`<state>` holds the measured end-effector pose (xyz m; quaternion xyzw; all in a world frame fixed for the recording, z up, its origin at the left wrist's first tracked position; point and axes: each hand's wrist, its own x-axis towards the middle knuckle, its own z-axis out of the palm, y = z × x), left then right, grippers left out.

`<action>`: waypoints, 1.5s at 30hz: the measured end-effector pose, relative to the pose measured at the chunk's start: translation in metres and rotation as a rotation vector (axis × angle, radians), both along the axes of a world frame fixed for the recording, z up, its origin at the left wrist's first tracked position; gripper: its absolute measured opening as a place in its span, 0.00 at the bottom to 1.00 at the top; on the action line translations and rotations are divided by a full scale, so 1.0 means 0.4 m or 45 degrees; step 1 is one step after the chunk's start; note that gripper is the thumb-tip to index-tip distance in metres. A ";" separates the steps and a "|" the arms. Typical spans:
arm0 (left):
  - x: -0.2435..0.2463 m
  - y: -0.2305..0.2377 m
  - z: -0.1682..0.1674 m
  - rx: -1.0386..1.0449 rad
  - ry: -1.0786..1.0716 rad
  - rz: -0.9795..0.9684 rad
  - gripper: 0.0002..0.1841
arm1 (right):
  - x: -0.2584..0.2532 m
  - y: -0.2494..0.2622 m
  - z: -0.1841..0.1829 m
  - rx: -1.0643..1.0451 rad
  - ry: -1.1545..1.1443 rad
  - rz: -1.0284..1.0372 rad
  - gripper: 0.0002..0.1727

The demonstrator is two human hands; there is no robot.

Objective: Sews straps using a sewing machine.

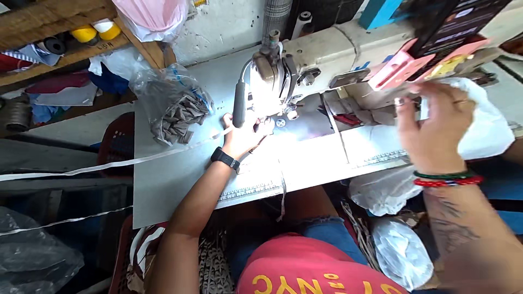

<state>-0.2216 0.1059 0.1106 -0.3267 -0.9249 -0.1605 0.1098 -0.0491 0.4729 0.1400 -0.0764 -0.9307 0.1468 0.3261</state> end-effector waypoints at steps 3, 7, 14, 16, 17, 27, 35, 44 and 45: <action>0.005 0.002 0.007 -0.012 0.002 0.008 0.22 | 0.020 0.056 -0.045 -0.054 -0.076 -0.123 0.25; 0.018 0.003 0.012 -0.018 0.001 0.005 0.23 | 0.018 0.062 -0.114 -0.087 -0.094 -0.138 0.24; 0.082 -0.008 0.015 -0.052 0.013 0.001 0.25 | 0.029 0.055 -0.106 -0.086 0.001 -0.135 0.24; 0.082 -0.005 0.016 -0.059 0.007 0.025 0.24 | 0.031 0.052 -0.106 -0.091 0.028 -0.138 0.24; 0.083 -0.003 0.018 -0.054 -0.001 0.031 0.24 | 0.031 0.051 -0.107 -0.089 0.043 -0.141 0.23; 0.065 -0.001 0.018 -0.038 0.000 0.043 0.27 | 0.016 0.070 -0.116 -0.010 0.036 -0.147 0.27; 0.012 -0.004 0.026 -0.055 -0.037 0.010 0.28 | 0.010 0.059 -0.111 -0.010 0.018 -0.166 0.27; -0.038 -0.014 0.020 -0.023 -0.093 -0.049 0.31 | 0.012 0.053 -0.106 -0.005 0.004 -0.180 0.27; -0.036 -0.016 0.026 -0.011 -0.099 -0.062 0.30 | 0.012 0.053 -0.106 -0.005 0.002 -0.181 0.27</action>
